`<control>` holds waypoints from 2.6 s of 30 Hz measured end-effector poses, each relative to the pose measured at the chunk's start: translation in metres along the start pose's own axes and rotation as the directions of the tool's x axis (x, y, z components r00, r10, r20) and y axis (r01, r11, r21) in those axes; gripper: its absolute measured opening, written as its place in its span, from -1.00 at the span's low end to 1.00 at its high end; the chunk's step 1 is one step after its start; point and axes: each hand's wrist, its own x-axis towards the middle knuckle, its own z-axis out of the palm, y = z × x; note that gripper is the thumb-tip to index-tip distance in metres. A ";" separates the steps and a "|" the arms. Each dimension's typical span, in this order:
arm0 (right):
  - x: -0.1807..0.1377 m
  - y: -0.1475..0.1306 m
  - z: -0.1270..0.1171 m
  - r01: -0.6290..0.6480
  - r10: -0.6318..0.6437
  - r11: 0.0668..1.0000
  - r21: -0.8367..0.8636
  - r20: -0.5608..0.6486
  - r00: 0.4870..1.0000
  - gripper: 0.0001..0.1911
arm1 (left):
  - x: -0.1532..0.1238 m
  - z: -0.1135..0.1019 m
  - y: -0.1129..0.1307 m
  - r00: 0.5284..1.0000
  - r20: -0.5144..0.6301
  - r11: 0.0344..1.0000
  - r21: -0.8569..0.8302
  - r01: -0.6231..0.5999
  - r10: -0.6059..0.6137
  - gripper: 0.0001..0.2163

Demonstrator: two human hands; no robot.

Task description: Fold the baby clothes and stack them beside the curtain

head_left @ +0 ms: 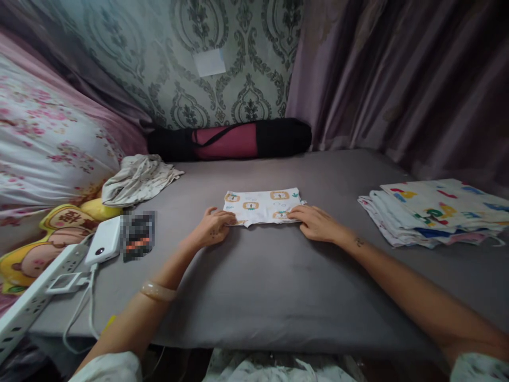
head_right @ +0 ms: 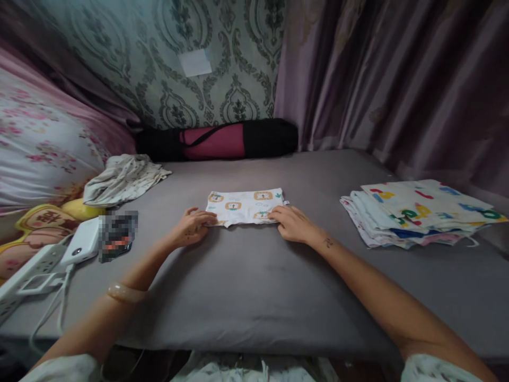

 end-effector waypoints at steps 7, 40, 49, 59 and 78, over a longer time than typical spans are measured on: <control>0.062 -0.021 0.013 -0.183 0.186 0.982 0.033 -0.103 0.977 -0.50 | 0.055 0.018 0.025 0.983 -0.146 0.994 -0.004 0.110 -0.110 -0.69; 0.100 -0.018 0.052 -0.518 0.520 0.853 -0.067 0.019 0.854 -0.38 | 0.089 0.053 0.028 0.887 -0.109 0.883 0.099 0.459 -0.449 -0.42; 0.091 -0.003 0.048 -0.615 0.616 0.786 -0.061 0.004 0.787 -0.36 | 0.082 0.053 0.016 0.816 -0.179 0.811 0.122 0.573 -0.549 -0.37; 0.091 0.001 0.051 -0.634 0.634 0.772 -0.047 -0.010 0.773 -0.34 | 0.078 0.049 0.005 0.802 -0.102 0.798 0.089 0.596 -0.588 -0.34; 0.081 0.007 0.039 -0.585 0.592 0.802 -0.120 0.031 0.806 -0.31 | 0.071 0.041 0.002 0.823 -0.099 0.828 -0.045 0.558 -0.560 -0.48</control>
